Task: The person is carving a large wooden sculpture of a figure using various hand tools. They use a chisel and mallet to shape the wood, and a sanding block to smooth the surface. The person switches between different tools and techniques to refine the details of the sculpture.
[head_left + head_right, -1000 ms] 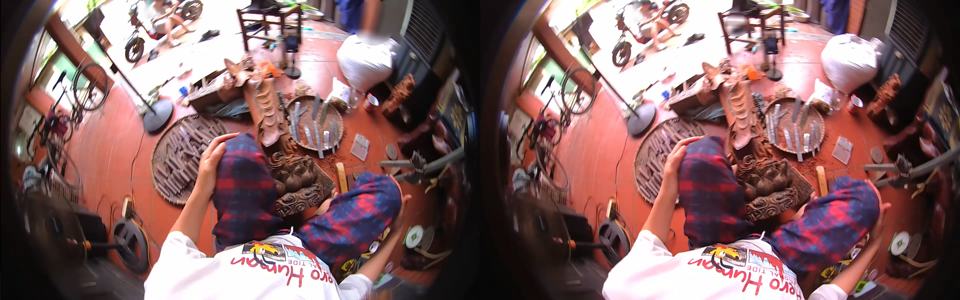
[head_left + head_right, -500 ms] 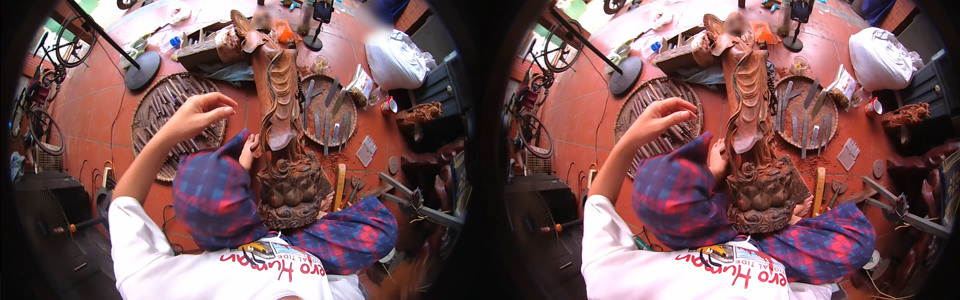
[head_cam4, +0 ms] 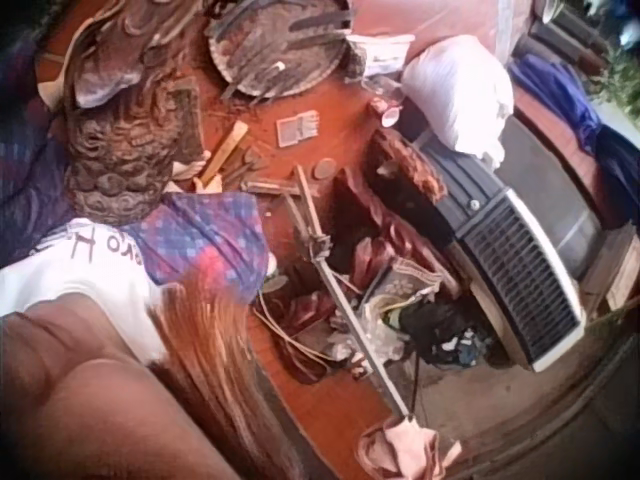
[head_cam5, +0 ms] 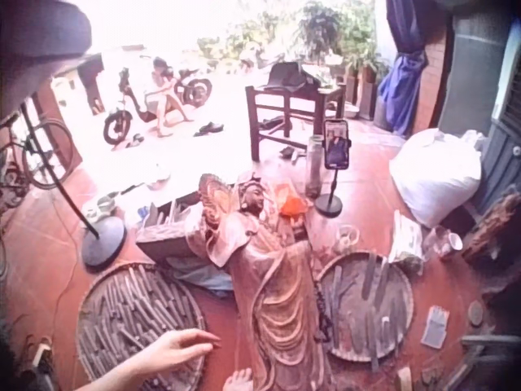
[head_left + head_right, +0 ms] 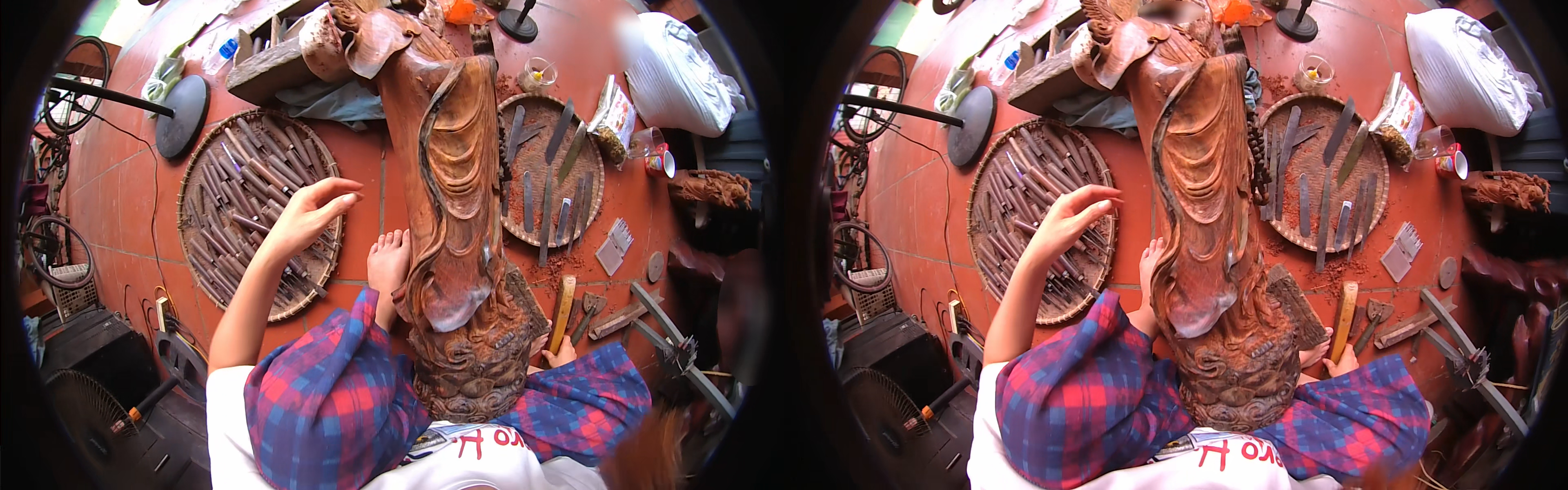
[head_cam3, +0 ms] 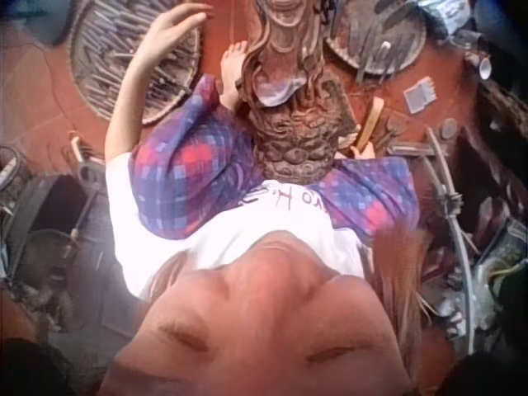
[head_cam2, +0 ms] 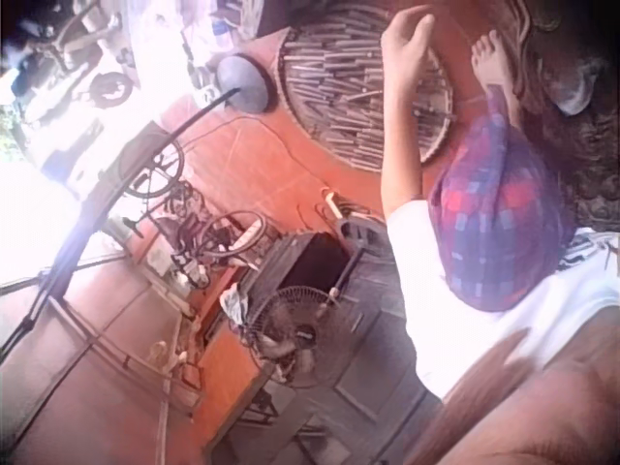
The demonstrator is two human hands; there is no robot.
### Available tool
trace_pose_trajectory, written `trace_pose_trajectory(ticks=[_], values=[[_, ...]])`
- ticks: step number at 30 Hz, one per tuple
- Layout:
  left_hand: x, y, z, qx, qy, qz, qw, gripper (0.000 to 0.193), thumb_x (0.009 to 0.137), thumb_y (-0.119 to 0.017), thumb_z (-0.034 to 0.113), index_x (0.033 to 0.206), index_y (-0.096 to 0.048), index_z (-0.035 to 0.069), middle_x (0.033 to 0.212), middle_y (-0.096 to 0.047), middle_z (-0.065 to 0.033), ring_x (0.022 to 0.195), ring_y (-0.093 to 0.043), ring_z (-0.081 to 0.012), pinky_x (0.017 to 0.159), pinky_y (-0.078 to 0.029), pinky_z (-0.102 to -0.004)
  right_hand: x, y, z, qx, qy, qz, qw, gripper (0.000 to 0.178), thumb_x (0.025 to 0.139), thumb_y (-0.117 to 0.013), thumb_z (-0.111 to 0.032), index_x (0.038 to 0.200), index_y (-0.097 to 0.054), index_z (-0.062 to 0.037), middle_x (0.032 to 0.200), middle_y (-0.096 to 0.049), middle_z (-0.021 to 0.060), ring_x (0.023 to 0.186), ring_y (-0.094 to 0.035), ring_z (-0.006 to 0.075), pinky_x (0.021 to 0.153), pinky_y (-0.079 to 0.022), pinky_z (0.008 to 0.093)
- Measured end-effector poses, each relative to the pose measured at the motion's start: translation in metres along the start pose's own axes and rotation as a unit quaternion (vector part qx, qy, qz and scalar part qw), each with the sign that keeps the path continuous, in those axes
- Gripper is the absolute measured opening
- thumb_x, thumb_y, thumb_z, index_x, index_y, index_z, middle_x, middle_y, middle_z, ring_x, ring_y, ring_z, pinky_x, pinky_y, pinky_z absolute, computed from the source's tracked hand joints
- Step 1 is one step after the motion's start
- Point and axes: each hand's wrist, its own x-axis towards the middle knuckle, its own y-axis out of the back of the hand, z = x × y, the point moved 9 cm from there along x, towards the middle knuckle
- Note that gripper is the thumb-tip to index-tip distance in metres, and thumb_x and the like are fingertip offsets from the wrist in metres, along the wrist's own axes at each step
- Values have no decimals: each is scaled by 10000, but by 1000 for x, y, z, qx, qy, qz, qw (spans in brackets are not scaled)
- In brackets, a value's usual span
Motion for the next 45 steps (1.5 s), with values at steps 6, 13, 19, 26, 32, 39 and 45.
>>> trace_pose_trajectory(ticks=[6, 13, 19, 26, 32, 39, 45], values=[[-30, 36, -64, -100, 52, 150, 982, 292, 964, -579, 186, 1187, -615, 1, 1080, -673, -75, 1015, -615, -143, 927, -470, -286, 8, -7, -5, 6, 28, 78, 997, 543, 680, -753, -124, 1111, -431, -49, 1050, -604, 254, 994, -595, 451, 809, -501, 507], [-60, 71, -105, -47, 114, 205, 971, 285, 964, -577, 217, 1190, -627, 50, 1103, -678, -49, 993, -613, -114, 887, -451, -265, 7, -27, -5, 474, -12, 49, 879, 235, 767, -608, -41, 983, -515, -36, 728, -587, 69, 610, -595, 184, 548, -500, 301], [-79, 104, -166, 9, 170, 305, 937, 238, 937, -615, 265, 1089, -680, 93, 935, -661, 34, 870, -581, -59, 761, -422, -229, -11, -37, -46, 588, 1, -40, 808, 172, 853, -552, -180, 798, -519, -20, 573, -528, 62, 474, -522, 151, 455, -446, 297], [-105, 124, -225, 39, 157, 359, 919, 169, 919, -648, 229, 963, -664, 66, 788, -603, 38, 702, -512, -48, 644, -398, -205, -7, -49, -33, 563, 9, -52, 824, 238, 822, -557, -188, 808, -599, 46, 628, -606, 101, 554, -587, 183, 545, -485, 307], [-111, 129, -229, 19, 138, 378, 915, 171, 930, -637, 218, 939, -659, 48, 759, -595, 29, 679, -517, -52, 631, -422, -215, -7, -42, -43, 552, 1, -67, 831, 189, 827, -567, -160, 843, -574, 28, 627, -603, 91, 555, -591, 175, 531, -483, 292], [-117, 130, -225, 11, 132, 410, 902, 176, 938, -630, 213, 916, -660, 41, 769, -612, 10, 684, -547, -55, 608, -458, -216, -8, -43, -45, 585, -13, -70, 808, 172, 829, -582, -147, 887, -536, 9, 629, -604, 93, 538, -573, 157, 510, -477, 289], [-133, 138, -238, 26, 141, 459, 877, 195, 921, -660, 227, 867, -648, 40, 744, -603, 5, 676, -555, -61, 609, -486, -225, -8, -38, -44, 569, -11, -70, 819, 188, 832, -588, -168, 868, -545, 11, 648, -613, 101, 540, -573, 156, 511, -479, 289]])
